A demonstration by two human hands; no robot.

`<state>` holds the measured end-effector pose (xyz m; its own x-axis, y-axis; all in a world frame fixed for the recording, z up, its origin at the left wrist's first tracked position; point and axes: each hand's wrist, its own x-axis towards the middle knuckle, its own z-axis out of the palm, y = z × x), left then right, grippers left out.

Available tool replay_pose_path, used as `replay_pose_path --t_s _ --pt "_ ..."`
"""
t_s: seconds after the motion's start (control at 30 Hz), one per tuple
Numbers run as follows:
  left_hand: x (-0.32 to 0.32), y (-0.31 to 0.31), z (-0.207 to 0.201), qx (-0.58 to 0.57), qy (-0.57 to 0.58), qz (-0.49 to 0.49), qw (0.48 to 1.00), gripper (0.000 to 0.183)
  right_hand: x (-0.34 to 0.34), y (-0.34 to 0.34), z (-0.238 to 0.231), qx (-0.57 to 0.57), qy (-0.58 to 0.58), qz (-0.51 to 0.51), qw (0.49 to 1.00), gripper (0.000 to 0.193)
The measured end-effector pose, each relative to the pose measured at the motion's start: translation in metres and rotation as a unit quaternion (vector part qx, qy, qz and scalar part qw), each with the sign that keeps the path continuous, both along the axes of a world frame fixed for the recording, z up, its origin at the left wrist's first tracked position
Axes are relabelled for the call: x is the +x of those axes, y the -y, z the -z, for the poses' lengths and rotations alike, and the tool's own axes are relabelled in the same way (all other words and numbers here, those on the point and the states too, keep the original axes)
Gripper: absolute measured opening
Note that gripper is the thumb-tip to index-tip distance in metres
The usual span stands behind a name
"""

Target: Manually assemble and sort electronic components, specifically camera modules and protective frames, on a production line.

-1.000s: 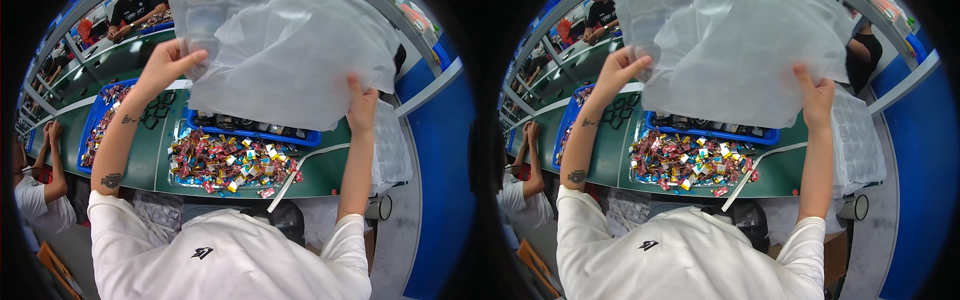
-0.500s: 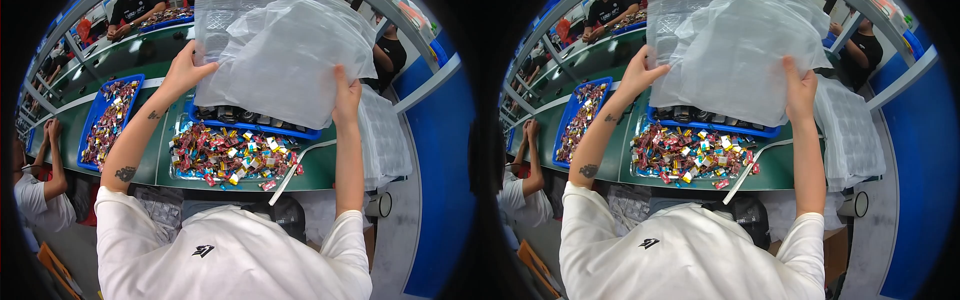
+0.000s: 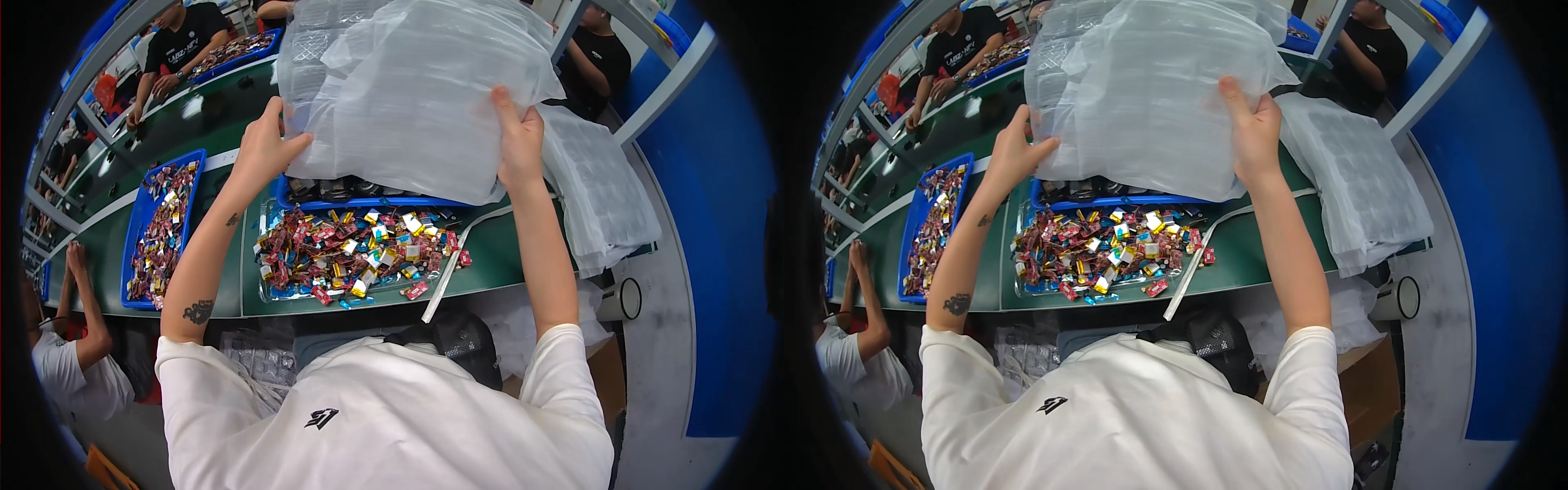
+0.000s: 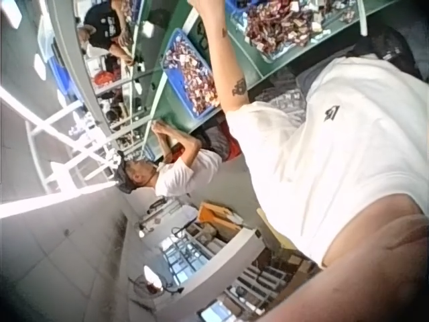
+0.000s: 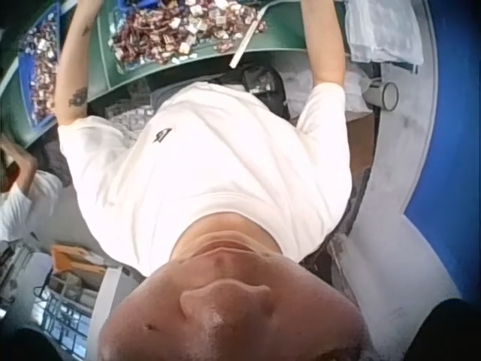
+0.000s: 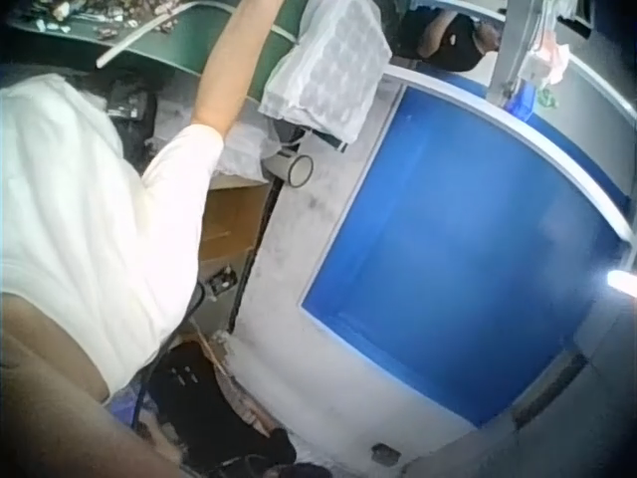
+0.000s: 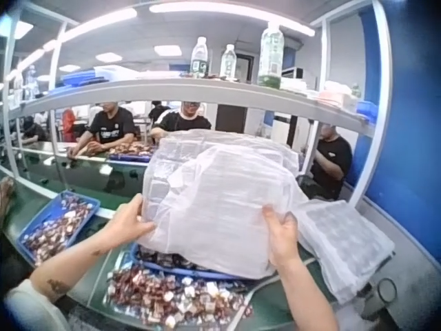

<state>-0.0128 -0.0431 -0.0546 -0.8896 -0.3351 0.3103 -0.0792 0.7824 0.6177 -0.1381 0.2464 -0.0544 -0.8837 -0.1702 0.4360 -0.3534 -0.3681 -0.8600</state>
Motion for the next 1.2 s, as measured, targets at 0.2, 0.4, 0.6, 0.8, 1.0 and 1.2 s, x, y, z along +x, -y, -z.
replay_pose_path --t_s 0.2,0.4,0.6,0.8,1.0,1.2 --pt "0.008 0.009 -0.008 0.152 -0.048 0.103 0.982 0.040 -0.002 -0.024 -0.005 -0.054 0.050 0.008 0.997 0.035" --pt "0.029 -0.014 -0.026 0.236 -0.031 0.149 0.960 0.030 0.000 -0.064 -0.003 -0.123 0.046 0.035 0.991 0.030" --pt "0.030 -0.047 -0.028 0.248 -0.006 0.216 0.944 0.014 0.037 -0.096 -0.012 -0.189 0.070 0.136 0.970 0.034" --pt "0.057 -0.087 -0.034 0.096 -0.022 0.242 0.965 0.017 0.101 -0.244 0.021 -0.233 0.041 0.418 0.877 0.053" --pt "0.120 -0.085 -0.007 0.123 -0.009 0.217 0.968 0.015 0.238 -0.418 0.141 -0.011 0.173 0.790 0.589 0.053" --pt "0.125 -0.115 0.038 0.197 0.014 0.242 0.950 0.019 0.358 -0.437 0.225 0.336 0.392 0.813 0.270 0.048"
